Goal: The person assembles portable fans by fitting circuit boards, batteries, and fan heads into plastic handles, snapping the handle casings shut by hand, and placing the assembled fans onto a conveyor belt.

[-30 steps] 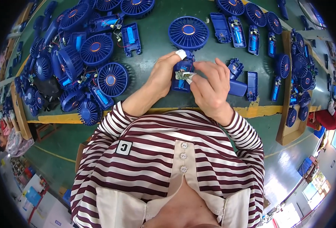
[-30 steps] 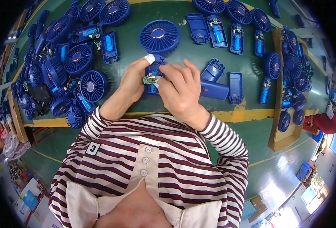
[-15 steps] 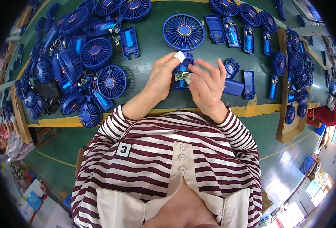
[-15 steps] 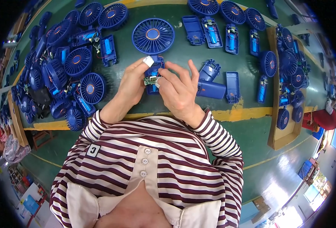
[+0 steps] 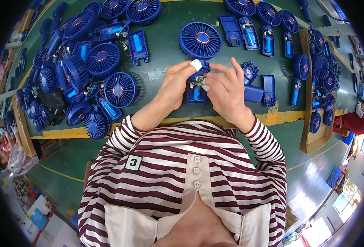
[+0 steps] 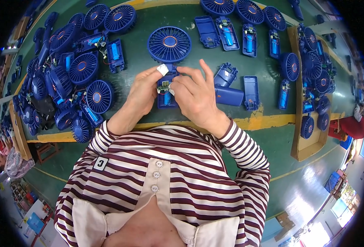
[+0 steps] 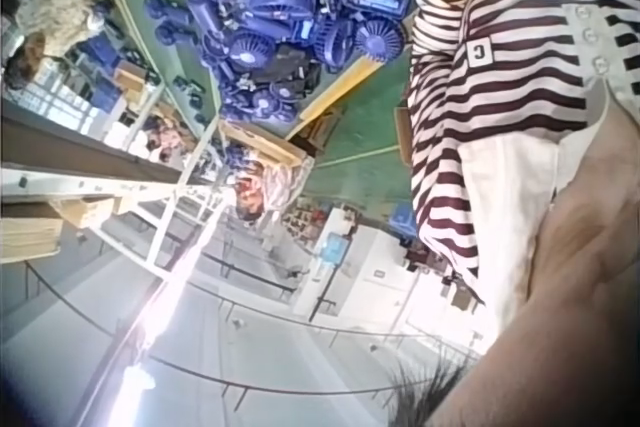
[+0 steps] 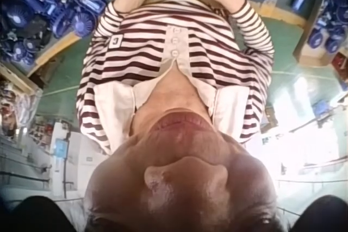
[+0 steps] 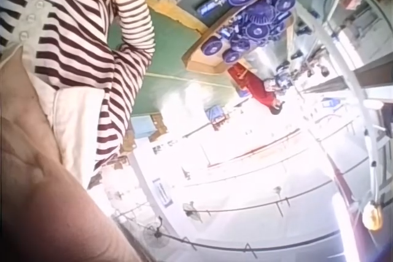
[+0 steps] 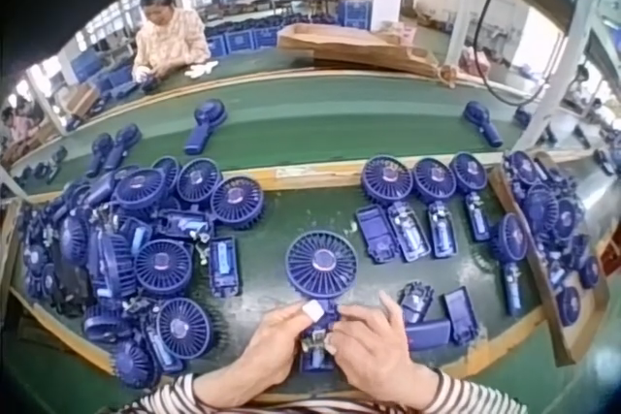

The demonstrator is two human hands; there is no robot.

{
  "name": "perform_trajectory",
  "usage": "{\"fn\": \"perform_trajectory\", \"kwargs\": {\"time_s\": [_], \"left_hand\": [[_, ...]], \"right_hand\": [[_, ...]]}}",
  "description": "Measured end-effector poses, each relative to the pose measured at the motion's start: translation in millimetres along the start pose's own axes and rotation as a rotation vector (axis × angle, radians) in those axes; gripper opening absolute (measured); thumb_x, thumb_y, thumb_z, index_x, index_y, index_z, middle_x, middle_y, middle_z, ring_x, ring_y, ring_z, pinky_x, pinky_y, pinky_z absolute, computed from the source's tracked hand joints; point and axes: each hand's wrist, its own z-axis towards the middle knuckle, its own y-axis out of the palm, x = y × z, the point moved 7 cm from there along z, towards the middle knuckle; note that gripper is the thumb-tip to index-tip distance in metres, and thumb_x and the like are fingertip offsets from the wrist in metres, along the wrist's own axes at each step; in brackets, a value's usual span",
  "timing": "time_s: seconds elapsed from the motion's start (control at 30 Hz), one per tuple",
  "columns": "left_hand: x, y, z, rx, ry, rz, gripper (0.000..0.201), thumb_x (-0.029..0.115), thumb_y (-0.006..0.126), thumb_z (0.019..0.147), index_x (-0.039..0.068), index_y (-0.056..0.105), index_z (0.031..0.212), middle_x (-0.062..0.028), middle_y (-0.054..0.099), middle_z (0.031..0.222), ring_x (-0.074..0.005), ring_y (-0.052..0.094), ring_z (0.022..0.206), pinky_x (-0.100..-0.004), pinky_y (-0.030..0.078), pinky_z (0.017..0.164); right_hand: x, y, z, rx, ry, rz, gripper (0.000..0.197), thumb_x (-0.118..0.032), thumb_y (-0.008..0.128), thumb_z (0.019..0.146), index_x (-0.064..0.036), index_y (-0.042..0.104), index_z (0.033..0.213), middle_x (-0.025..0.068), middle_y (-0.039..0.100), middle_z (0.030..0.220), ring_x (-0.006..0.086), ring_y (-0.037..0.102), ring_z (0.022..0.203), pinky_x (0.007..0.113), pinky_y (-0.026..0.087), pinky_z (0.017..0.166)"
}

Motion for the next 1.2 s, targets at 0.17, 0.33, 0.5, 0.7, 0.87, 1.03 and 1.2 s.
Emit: {"fn": "perform_trajectory", "kwargs": {"time_s": [0.17, 0.33, 0.5, 0.7, 0.87, 1.03, 1.2], "left_hand": [[3, -3, -1, 0.030, -0.094, 0.037, 0.021, 0.015, 0.046, 0.084, -0.001, 0.059, 0.088, -0.0042, 0.060, 0.077, -0.0097, 0.057, 0.066, -0.0219, 0.046, 0.056], [0, -1, 1, 0.038, -0.137, -0.085, 0.021, 0.016, 0.045, 0.084, 0.000, 0.058, 0.087, -0.0043, 0.058, 0.074, -0.0109, 0.055, 0.061, -0.0229, 0.044, 0.051], [4, 2, 0, 0.068, -0.154, -0.102, 0.020, 0.017, 0.046, 0.084, 0.001, 0.058, 0.082, -0.0036, 0.057, 0.071, -0.0092, 0.051, 0.056, -0.0223, 0.036, 0.045], [-2, -8, 4, 0.044, -0.141, -0.079, 0.019, 0.018, 0.046, 0.084, 0.003, 0.057, 0.079, -0.0019, 0.054, 0.067, -0.0080, 0.047, 0.053, -0.0228, 0.033, 0.043], [-2, -10, 5, 0.036, -0.132, -0.102, 0.018, 0.017, 0.046, 0.083, 0.004, 0.057, 0.078, -0.0013, 0.053, 0.066, -0.0078, 0.046, 0.052, -0.0230, 0.032, 0.042], [-7, -12, 8, 0.030, -0.161, -0.074, 0.017, 0.015, 0.045, 0.083, 0.004, 0.057, 0.079, -0.0017, 0.054, 0.067, -0.0082, 0.047, 0.053, -0.0233, 0.034, 0.043], [-6, -12, 6, 0.039, -0.180, -0.088, 0.017, 0.014, 0.045, 0.083, 0.003, 0.057, 0.080, -0.0030, 0.055, 0.069, -0.0094, 0.051, 0.056, -0.0246, 0.042, 0.048]], "right_hand": [[13, -4, 1, 0.037, 0.094, 0.194, 0.021, 0.009, 0.057, 0.063, 0.0033, 0.055, 0.083, 0.0150, 0.055, 0.099, 0.0294, 0.057, 0.090, 0.036, 0.046, 0.079], [31, -2, 4, 0.092, 0.242, 0.349, 0.017, 0.009, 0.056, 0.067, 0.0057, 0.054, 0.084, 0.0162, 0.052, 0.099, 0.0290, 0.058, 0.077, 0.033, 0.048, 0.063], [32, 4, 7, 0.033, 0.228, 0.313, 0.017, 0.014, 0.052, 0.071, 0.0072, 0.053, 0.086, 0.0140, 0.051, 0.099, 0.0196, 0.057, 0.077, 0.024, 0.051, 0.055], [30, 7, 10, 0.010, 0.212, 0.284, 0.017, 0.013, 0.053, 0.071, 0.0070, 0.054, 0.086, 0.0135, 0.051, 0.099, 0.0186, 0.057, 0.077, 0.024, 0.049, 0.054], [27, 9, 14, 0.002, 0.157, 0.255, 0.017, 0.011, 0.055, 0.066, 0.0080, 0.053, 0.082, 0.0170, 0.050, 0.095, 0.0294, 0.055, 0.081, 0.033, 0.046, 0.068], [24, 10, 15, -0.036, 0.111, 0.208, 0.021, 0.012, 0.055, 0.062, 0.0079, 0.053, 0.083, 0.0174, 0.051, 0.096, 0.0310, 0.054, 0.081, 0.033, 0.046, 0.068], [17, 10, 19, -0.064, 0.017, 0.124, 0.026, 0.013, 0.056, 0.058, 0.0078, 0.053, 0.083, 0.0174, 0.051, 0.096, 0.0318, 0.053, 0.078, 0.035, 0.046, 0.065]]}}
